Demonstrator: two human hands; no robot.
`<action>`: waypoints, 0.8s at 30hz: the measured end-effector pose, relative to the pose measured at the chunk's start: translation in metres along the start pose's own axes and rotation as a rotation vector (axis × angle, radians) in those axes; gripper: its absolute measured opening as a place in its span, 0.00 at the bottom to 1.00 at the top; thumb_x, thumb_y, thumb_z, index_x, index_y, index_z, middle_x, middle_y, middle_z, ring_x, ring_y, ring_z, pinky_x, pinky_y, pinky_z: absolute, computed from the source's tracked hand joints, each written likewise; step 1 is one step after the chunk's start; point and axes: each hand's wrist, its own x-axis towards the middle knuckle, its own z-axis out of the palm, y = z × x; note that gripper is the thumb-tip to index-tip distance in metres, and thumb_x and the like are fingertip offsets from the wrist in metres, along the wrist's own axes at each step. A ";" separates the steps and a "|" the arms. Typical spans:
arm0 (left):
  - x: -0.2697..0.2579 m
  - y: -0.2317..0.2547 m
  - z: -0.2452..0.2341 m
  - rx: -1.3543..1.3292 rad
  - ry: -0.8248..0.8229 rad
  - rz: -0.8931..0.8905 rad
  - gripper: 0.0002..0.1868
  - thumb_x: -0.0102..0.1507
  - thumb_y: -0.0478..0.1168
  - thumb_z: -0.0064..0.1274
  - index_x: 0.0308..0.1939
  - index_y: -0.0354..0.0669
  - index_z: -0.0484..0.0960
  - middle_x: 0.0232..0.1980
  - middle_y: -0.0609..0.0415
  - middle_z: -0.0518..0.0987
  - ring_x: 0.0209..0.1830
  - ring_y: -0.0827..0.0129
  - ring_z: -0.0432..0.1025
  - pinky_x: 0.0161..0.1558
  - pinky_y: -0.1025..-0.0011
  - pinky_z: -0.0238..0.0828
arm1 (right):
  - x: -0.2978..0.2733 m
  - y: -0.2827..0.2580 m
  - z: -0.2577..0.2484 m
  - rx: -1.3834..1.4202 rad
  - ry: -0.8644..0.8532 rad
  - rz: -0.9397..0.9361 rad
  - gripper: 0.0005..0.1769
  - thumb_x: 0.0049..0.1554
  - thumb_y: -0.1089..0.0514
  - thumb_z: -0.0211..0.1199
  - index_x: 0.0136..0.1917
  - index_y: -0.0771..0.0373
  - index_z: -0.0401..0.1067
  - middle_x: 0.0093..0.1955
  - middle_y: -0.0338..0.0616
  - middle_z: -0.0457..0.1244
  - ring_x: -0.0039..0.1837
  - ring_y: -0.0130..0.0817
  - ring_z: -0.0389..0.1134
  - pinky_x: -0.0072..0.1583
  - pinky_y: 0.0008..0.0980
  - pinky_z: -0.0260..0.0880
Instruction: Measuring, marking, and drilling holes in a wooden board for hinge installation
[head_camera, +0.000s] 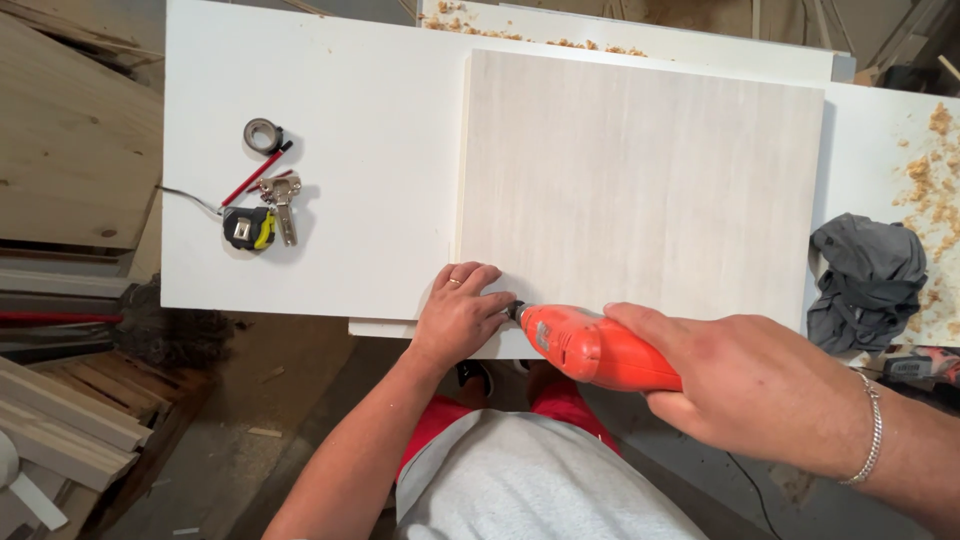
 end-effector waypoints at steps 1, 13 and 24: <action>0.000 -0.001 0.001 0.003 0.002 0.003 0.13 0.56 0.44 0.68 0.45 0.59 0.87 0.54 0.57 0.75 0.55 0.55 0.70 0.55 0.57 0.66 | 0.001 0.001 0.002 -0.004 0.025 -0.041 0.48 0.49 0.39 0.66 0.78 0.32 0.49 0.57 0.29 0.71 0.48 0.53 0.75 0.50 0.52 0.75; 0.002 -0.002 -0.002 -0.003 -0.018 0.001 0.13 0.57 0.43 0.66 0.46 0.56 0.87 0.55 0.58 0.75 0.55 0.57 0.70 0.53 0.57 0.65 | 0.006 0.005 -0.011 -0.024 -0.028 -0.068 0.51 0.49 0.40 0.66 0.81 0.30 0.47 0.59 0.29 0.70 0.47 0.53 0.76 0.49 0.50 0.76; -0.002 -0.006 0.002 -0.017 0.031 0.015 0.11 0.57 0.42 0.65 0.44 0.56 0.87 0.55 0.57 0.75 0.54 0.57 0.70 0.53 0.58 0.65 | 0.012 0.008 -0.013 -0.126 -0.031 -0.131 0.55 0.48 0.37 0.70 0.82 0.29 0.45 0.58 0.28 0.71 0.47 0.50 0.77 0.49 0.49 0.77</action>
